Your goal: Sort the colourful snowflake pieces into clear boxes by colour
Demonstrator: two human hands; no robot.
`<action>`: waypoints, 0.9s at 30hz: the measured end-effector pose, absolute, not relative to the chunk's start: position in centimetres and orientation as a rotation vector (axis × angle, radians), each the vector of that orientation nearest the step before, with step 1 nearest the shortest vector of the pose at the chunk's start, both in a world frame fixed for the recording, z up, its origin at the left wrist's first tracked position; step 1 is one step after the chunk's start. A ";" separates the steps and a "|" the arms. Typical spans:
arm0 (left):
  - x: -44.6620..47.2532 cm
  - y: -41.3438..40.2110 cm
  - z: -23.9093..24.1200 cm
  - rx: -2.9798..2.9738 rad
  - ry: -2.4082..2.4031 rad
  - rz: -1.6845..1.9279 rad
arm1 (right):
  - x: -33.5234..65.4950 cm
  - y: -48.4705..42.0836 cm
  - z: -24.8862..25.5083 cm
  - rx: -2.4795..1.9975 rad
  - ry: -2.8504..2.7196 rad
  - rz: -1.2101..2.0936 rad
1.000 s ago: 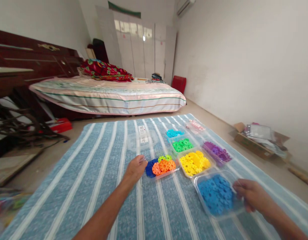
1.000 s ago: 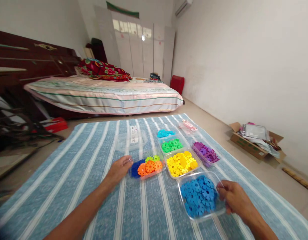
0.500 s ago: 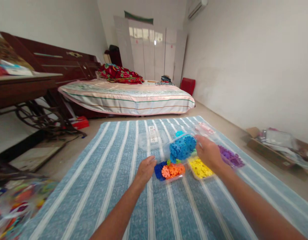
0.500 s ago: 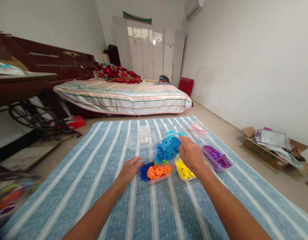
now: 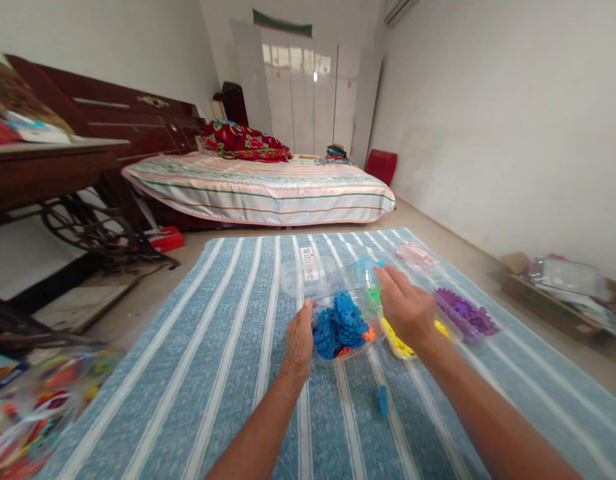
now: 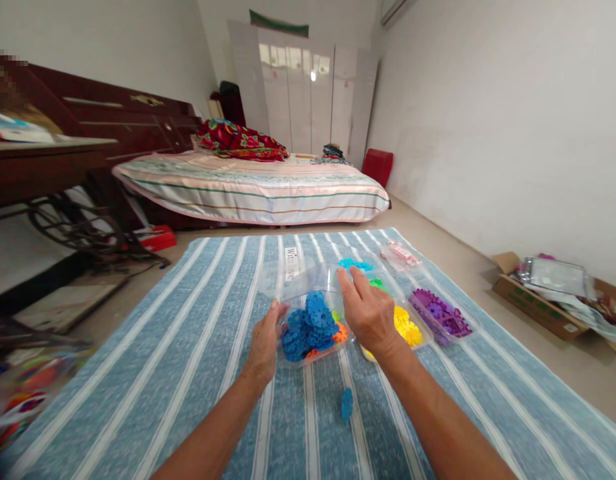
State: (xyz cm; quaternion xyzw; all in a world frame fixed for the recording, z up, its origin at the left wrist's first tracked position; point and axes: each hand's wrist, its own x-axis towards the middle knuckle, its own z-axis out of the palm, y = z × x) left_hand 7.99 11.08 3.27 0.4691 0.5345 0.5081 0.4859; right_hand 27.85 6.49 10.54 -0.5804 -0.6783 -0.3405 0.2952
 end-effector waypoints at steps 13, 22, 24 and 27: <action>8.4 11.6 2.8 1.193 1.289 1.232 | 29.6 5.7 9.9 -1.647 -1.539 -0.784; 8.4 11.7 3.0 1.155 1.301 1.160 | 36.7 -3.8 9.9 -1.864 -0.788 0.301; 8.4 11.9 3.0 1.137 1.289 1.147 | 38.5 -7.7 8.5 -1.930 -0.670 0.498; 8.4 12.1 3.0 1.108 1.263 1.142 | 41.2 -12.4 6.2 -2.085 -0.607 0.551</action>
